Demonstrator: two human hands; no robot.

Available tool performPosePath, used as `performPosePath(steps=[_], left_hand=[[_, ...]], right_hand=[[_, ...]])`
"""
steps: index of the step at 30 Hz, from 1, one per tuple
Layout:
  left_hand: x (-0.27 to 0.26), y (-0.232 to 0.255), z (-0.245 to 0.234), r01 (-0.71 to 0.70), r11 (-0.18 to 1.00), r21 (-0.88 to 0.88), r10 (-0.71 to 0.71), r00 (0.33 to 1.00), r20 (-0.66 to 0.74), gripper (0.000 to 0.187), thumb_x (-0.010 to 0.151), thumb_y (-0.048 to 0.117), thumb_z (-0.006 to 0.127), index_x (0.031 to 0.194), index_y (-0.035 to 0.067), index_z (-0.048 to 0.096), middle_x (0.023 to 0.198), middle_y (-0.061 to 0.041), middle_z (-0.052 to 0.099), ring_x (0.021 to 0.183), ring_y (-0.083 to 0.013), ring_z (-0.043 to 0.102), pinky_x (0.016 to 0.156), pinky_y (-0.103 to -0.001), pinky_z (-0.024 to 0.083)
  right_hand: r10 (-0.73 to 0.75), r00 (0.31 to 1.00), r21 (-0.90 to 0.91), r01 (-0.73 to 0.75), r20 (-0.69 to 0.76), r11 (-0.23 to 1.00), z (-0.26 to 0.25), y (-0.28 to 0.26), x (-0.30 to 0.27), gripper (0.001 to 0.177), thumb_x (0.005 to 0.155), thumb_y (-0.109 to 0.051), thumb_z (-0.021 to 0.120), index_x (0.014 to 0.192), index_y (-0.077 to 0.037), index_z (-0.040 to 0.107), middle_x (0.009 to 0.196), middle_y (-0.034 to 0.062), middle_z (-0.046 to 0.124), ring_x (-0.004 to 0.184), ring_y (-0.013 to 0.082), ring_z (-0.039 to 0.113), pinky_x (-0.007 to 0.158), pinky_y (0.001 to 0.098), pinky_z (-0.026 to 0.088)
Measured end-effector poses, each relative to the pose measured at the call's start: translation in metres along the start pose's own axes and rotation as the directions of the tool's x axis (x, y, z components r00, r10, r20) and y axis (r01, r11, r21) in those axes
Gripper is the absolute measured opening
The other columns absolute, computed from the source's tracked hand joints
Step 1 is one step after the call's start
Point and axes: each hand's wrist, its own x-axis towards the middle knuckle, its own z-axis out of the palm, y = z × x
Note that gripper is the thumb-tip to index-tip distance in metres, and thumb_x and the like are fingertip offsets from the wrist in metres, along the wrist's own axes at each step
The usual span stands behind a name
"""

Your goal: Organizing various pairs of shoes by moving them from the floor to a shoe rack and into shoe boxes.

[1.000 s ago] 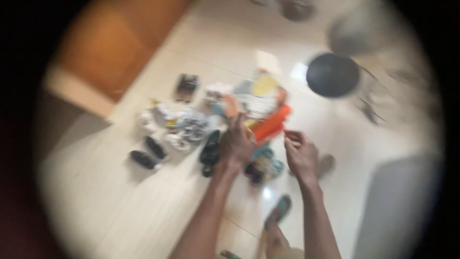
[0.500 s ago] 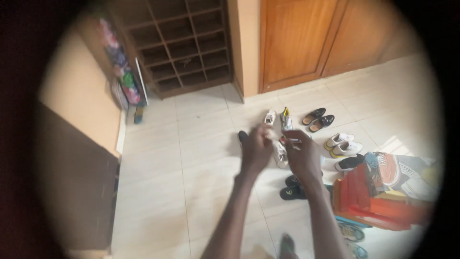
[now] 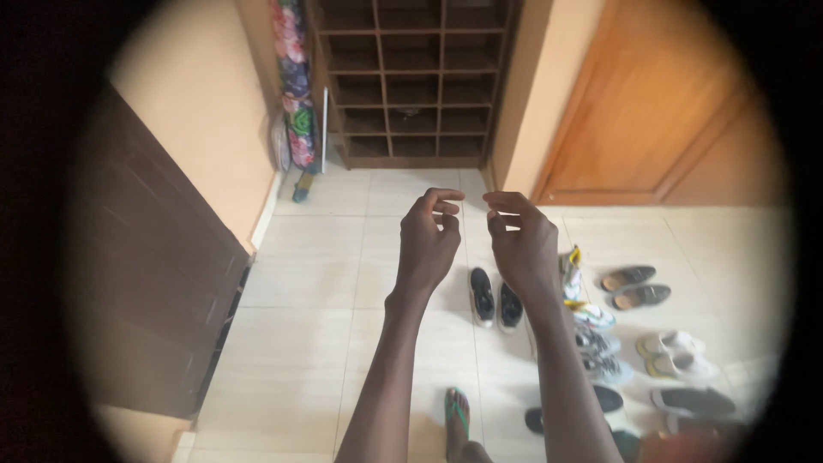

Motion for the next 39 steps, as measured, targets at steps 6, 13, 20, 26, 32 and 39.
performPosePath(steps=[6,13,20,26,32,39], left_hand=[[0.109,-0.018,0.002,0.092,0.996,-0.012,-0.093,0.993,-0.073,0.035,0.092,-0.001,0.052,0.122,0.010,0.065,0.110,-0.010,0.070,0.100,-0.0208,0.072,0.078,-0.034,0.059],[0.213,-0.048,-0.013,-0.070,0.997,-0.027,0.062,0.970,-0.236,0.032,0.093,0.000,0.052,0.121,0.008,0.066,0.108,-0.011,0.073,0.099,-0.0209,0.072,0.074,-0.032,0.060],[0.332,-0.088,-0.042,-0.180,0.983,0.039,0.184,0.958,-0.221,0.028,0.097,0.004,0.053,0.122,0.008,0.065,0.107,-0.011,0.073,0.095,-0.0183,0.070,0.071,-0.030,0.058],[0.451,-0.127,-0.079,-0.298,0.937,-0.180,0.274,0.950,-0.147,0.024,0.106,0.013,0.053,0.128,0.008,0.061,0.104,-0.010,0.069,0.079,-0.0160,0.061,0.065,-0.030,0.052],[0.563,-0.103,-0.135,-0.222,0.972,0.075,0.231,0.961,-0.153,0.026,0.098,0.008,0.054,0.121,0.009,0.065,0.104,-0.006,0.072,0.083,-0.0135,0.068,0.066,-0.026,0.057],[0.675,-0.113,-0.152,-0.463,0.885,-0.044,0.453,0.880,-0.142,0.023,0.099,0.004,0.055,0.120,0.005,0.065,0.099,-0.007,0.070,0.086,-0.0116,0.068,0.066,-0.026,0.058]], right_hand=[[-0.141,0.989,0.065,0.138,0.049,0.988,0.034,-0.004,0.120,0.025,0.096,-0.008,0.061,0.120,-0.008,0.070,0.118,0.0118,0.076,0.102,0.0220,0.077,0.079,0.0335,0.062],[-0.197,0.979,0.141,0.188,0.057,0.972,0.083,-0.020,0.230,0.027,0.096,-0.003,0.059,0.120,-0.007,0.070,0.118,0.0108,0.075,0.107,0.0214,0.075,0.076,0.0324,0.063],[-0.300,0.953,0.180,0.287,0.051,0.941,0.148,-0.056,0.338,0.026,0.098,-0.007,0.061,0.123,-0.005,0.067,0.118,0.0139,0.074,0.107,0.0228,0.075,0.082,0.0341,0.064],[-0.481,0.876,0.122,0.482,-0.045,0.867,0.197,-0.101,0.455,0.025,0.100,-0.005,0.059,0.124,-0.003,0.066,0.122,0.0156,0.070,0.109,0.0255,0.074,0.088,0.0337,0.065],[-0.548,0.829,-0.039,0.548,-0.114,0.836,0.232,-0.161,0.559,0.024,0.100,-0.012,0.063,0.122,-0.003,0.068,0.114,0.0161,0.071,0.104,0.0274,0.074,0.077,0.0379,0.062],[-0.631,0.762,-0.159,0.611,-0.145,0.775,0.252,-0.171,0.664,0.023,0.100,-0.011,0.063,0.121,-0.003,0.067,0.116,0.0158,0.071,0.105,0.0260,0.075,0.077,0.0375,0.061]])
